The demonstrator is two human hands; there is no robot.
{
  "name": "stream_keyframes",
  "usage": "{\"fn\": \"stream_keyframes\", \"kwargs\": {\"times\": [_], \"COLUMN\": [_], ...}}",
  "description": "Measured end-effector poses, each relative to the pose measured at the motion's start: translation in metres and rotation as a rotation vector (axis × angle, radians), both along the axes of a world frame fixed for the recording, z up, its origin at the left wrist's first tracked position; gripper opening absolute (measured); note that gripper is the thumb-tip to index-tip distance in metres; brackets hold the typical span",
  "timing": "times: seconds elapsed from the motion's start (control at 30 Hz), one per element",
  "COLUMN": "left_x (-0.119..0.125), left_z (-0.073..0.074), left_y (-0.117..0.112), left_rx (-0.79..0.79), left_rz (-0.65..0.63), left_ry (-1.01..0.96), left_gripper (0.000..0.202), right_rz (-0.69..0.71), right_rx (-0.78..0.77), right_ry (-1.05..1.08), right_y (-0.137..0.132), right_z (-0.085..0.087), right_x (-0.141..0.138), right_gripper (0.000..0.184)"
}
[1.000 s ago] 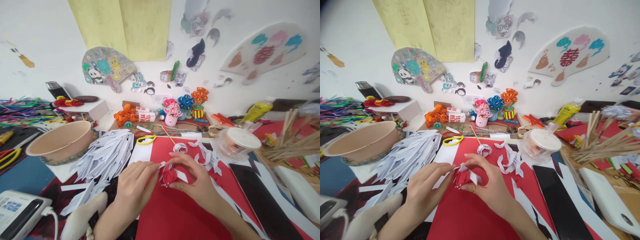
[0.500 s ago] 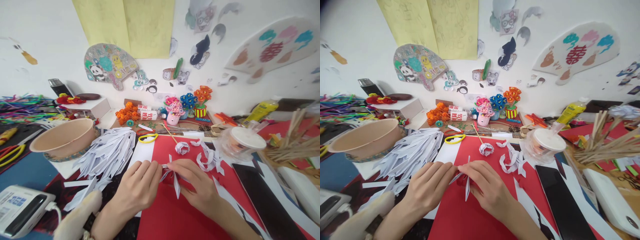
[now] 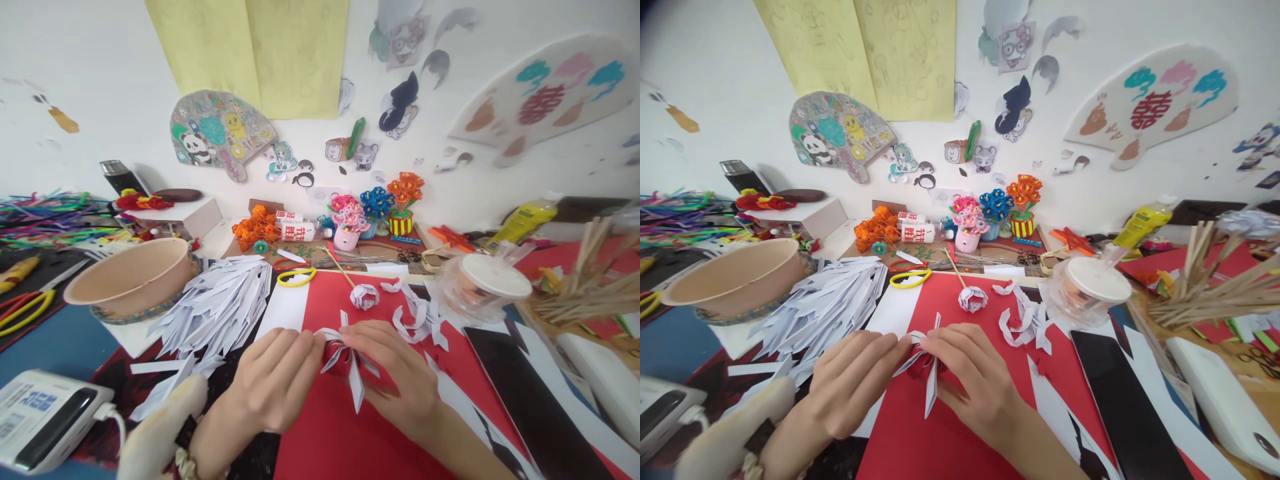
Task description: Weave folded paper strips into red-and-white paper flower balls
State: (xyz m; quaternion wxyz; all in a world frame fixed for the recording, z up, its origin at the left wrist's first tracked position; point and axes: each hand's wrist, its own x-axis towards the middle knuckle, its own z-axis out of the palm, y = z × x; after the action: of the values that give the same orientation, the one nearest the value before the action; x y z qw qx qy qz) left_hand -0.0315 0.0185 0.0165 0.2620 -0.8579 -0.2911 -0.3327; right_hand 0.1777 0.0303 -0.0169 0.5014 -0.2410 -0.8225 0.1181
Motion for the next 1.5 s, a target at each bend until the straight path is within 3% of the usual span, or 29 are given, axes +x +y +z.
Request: {"fn": "stream_keyframes", "kwargs": {"times": [0.07, 0.17, 0.23, 0.37, 0.47, 0.57, 0.73, 1.0, 1.27, 1.5], "left_x": [-0.003, -0.007, -0.007, -0.001, 0.003, 0.004, 0.005, 0.008, 0.012, 0.015], "left_z": [-0.003, -0.005, -0.002, 0.006, 0.007, 0.003, -0.003, 0.000, 0.001, -0.006], "left_y": [0.005, 0.011, 0.012, 0.010, 0.011, 0.013, 0.012, 0.011, 0.008, 0.008], "left_rx": [-0.066, -0.239, -0.367, -0.583, -0.646, -0.619, -0.521, -0.580, -0.539, -0.499], "left_rz": [0.016, -0.026, -0.063, -0.123, -0.102, -0.078, -0.051, -0.065, 0.002, -0.034], "left_ry": [-0.131, -0.229, -0.311, -0.520, -0.593, -0.592, -0.511, -0.535, -0.493, -0.510], "left_gripper": [0.013, 0.023, 0.022, 0.011, 0.006, 0.008, 0.011, 0.010, 0.016, 0.013], "right_rz": [0.008, 0.004, 0.018, 0.033, 0.139, 0.225, 0.239, 0.284, 0.347, 0.262], "right_rx": [0.021, -0.037, -0.198, -0.720, -0.954, -1.090, -1.139, -1.182, -1.236, -1.204], "right_ry": [0.015, 0.091, 0.173, 0.385, 0.515, 0.599, 0.624, 0.709, 0.674, 0.731], "right_y": [0.000, -0.002, -0.003, -0.005, -0.003, 0.000, 0.002, 0.002, 0.000, 0.001], "right_z": [0.000, 0.001, 0.001, -0.003, -0.010, -0.015, -0.016, -0.011, -0.008, -0.009], "right_x": [0.002, 0.004, 0.003, -0.002, -0.006, -0.010, -0.013, -0.015, -0.016, -0.020], "right_gripper": [0.065, 0.063, 0.054, 0.042, 0.051, 0.055, 0.059, 0.053, 0.067, 0.064]}}
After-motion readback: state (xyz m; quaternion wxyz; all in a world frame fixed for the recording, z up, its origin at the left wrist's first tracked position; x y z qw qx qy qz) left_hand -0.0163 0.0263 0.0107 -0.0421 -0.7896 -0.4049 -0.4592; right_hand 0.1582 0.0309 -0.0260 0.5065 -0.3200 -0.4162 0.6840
